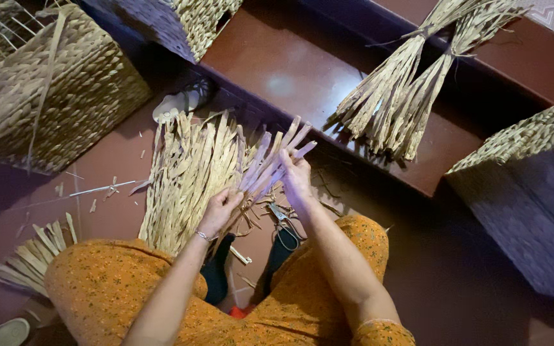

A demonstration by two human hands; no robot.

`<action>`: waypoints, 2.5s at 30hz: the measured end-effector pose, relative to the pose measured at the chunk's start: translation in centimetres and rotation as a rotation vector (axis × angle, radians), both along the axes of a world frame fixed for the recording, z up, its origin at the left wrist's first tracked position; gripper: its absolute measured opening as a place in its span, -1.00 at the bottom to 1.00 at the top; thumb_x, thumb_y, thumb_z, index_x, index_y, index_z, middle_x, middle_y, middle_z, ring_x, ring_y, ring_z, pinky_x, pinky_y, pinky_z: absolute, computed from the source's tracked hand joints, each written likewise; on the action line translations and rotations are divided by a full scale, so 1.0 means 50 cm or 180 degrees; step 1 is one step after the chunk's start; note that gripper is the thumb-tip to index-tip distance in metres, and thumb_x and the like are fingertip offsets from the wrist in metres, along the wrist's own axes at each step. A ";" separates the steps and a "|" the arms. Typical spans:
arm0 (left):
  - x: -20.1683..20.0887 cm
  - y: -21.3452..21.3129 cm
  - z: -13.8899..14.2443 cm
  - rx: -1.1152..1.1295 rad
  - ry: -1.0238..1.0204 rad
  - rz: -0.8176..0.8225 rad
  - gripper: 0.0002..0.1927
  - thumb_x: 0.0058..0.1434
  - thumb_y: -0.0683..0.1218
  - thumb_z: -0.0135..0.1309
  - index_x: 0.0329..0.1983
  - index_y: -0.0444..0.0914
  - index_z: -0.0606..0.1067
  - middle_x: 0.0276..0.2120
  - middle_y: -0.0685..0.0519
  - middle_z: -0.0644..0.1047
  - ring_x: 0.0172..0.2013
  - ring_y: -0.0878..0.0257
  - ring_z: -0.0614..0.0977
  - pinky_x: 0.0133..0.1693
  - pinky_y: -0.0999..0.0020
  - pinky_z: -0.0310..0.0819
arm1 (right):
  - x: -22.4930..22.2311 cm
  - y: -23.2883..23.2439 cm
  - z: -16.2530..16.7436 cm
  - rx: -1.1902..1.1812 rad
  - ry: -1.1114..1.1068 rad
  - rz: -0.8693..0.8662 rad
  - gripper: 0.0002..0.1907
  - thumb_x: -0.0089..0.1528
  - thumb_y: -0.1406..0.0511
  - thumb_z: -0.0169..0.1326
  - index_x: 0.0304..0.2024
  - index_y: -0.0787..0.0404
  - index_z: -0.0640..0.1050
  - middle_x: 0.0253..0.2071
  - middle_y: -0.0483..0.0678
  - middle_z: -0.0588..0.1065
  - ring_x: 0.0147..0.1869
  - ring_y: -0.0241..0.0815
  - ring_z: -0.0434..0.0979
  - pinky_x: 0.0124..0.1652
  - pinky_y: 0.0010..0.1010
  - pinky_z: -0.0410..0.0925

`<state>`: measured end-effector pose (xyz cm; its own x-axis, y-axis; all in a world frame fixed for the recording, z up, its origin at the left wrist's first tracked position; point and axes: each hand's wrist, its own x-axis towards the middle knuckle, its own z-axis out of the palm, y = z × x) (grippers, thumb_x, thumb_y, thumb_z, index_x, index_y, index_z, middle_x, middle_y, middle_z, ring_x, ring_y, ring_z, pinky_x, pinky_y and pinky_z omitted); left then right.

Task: The person sits on the floor and repeatedly gathers bundles of dried palm leaves, aligns them, and trims the ends with scissors. Trimmed pieces are placed on the floor, and finished bundles are set aside on a nearby bench.

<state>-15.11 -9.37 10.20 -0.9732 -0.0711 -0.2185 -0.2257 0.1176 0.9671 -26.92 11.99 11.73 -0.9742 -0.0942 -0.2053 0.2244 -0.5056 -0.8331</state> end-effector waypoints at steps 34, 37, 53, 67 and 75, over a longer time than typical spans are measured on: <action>0.000 0.066 0.109 -0.1973 -0.0331 -0.0908 -0.55 0.42 0.17 -0.13 0.26 -0.07 0.48 -0.44 -0.04 0.53 -0.49 0.17 0.51 -0.44 0.16 0.40 | 0.088 -0.054 0.123 0.0615 0.0184 0.0787 -0.20 0.07 0.18 0.37 0.26 0.15 0.28 -0.03 -0.02 0.59 0.08 -0.15 0.57 0.08 -0.12 0.41; -0.002 0.081 0.089 -0.2207 0.0270 -0.1310 -0.56 0.40 0.07 -0.09 0.28 -0.14 0.44 -0.36 -0.05 0.58 -0.44 0.18 0.58 -0.40 0.19 0.48 | 0.086 -0.052 0.123 0.0605 -0.0108 0.0631 -0.38 0.17 0.21 0.25 0.23 0.17 0.35 -0.19 0.05 0.58 -0.10 -0.06 0.63 -0.08 -0.09 0.49; -0.001 -0.155 -0.132 -0.2015 -0.1215 0.0262 -0.54 0.33 0.05 0.04 0.22 -0.25 0.50 0.11 -0.21 0.52 0.11 0.01 0.55 0.16 0.13 0.40 | 0.103 -0.030 0.157 0.0220 -0.0876 0.0028 -0.81 0.25 0.28 0.22 -0.11 0.12 0.53 -0.64 -0.29 0.20 -0.63 -0.38 0.14 -0.51 -0.42 0.21; -0.006 -0.022 -0.127 -0.2690 -0.1514 0.0150 -0.51 0.28 0.03 0.11 0.29 -0.08 0.43 0.14 -0.22 0.50 0.24 -0.15 0.34 0.26 0.02 0.19 | 0.118 0.011 0.132 0.0208 -0.0993 0.0235 -0.75 0.31 0.26 0.23 -0.29 0.13 0.39 -0.65 -0.28 0.15 -0.63 -0.33 0.13 -0.48 -0.36 0.26; -0.054 -0.034 -0.076 -0.0209 -0.0608 0.0393 -0.67 0.38 -0.11 0.05 0.20 -0.21 0.45 -0.25 -0.04 0.59 -0.35 0.27 0.58 -0.33 0.38 0.52 | 0.125 0.004 0.107 0.0131 -0.0924 0.0127 -0.74 0.30 0.23 0.13 -0.04 0.24 0.57 -0.50 -0.10 0.43 -0.53 -0.26 0.37 -0.46 -0.35 0.35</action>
<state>-17.79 -11.05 6.38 -0.8976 -0.2071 -0.3890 -0.4206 0.1389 0.8965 -20.67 12.19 17.07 -0.8699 -0.1170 -0.4792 0.4753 -0.4588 -0.7508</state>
